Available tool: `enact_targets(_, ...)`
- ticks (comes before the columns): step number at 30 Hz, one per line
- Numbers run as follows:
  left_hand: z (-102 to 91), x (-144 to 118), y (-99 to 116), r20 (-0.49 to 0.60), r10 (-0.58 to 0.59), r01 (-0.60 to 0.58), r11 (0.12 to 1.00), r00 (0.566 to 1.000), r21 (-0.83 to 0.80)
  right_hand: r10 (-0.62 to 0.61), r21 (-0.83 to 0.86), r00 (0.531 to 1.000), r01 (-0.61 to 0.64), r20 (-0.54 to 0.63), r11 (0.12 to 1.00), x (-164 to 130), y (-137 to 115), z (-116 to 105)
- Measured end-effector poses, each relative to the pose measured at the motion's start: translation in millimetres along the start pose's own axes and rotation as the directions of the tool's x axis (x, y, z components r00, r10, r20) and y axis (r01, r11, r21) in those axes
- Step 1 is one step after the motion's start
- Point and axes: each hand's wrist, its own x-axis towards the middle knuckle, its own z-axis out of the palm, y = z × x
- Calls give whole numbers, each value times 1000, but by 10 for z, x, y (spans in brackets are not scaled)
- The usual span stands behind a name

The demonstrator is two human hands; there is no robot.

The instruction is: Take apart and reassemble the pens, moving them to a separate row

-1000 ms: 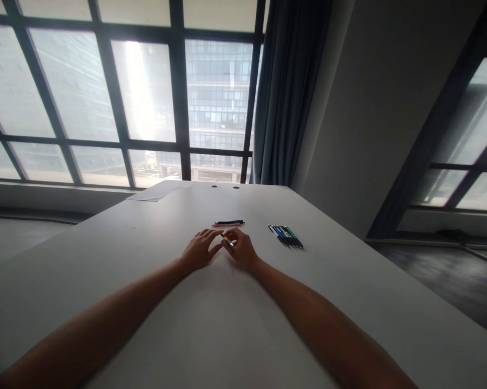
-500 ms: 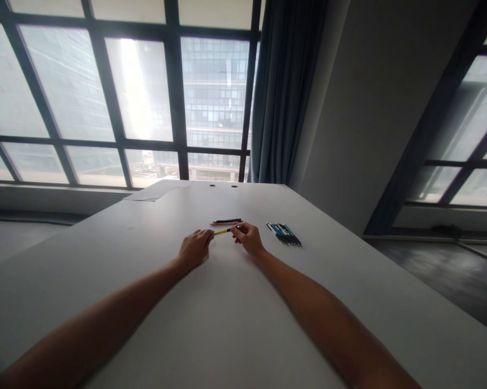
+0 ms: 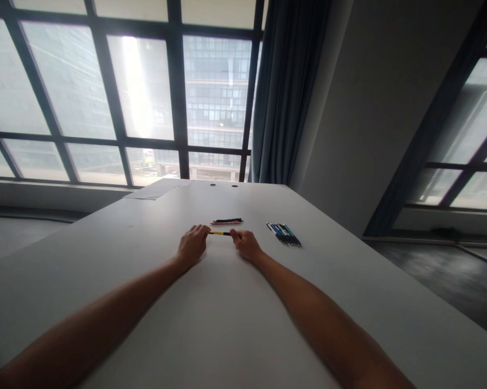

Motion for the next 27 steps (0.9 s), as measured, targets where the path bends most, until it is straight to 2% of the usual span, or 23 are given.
enact_targets(6,-20,-3,-3,-177,107,-107,994,978,11,48,-288,996,-68,-75,955,-1,-47,20)
enact_targets(11,-33,0,3,-295,138,-151,988,946,-22,42,-254,998,-52,-42,966,16,-28,38)
enact_targets(15,-14,6,-10,-347,66,-119,984,936,-133,-18,-230,1000,14,-14,973,26,12,52)
enact_targets(20,24,35,-56,-335,-118,10,952,935,-306,-69,-312,998,61,-15,948,7,4,59)
enact_targets(24,100,84,-128,-292,-226,73,887,929,-455,-47,-337,998,33,-31,941,-28,-27,56)
enact_targets(27,155,116,-174,-228,-296,105,793,928,-600,-15,-333,997,-9,-71,943,-44,-47,51)
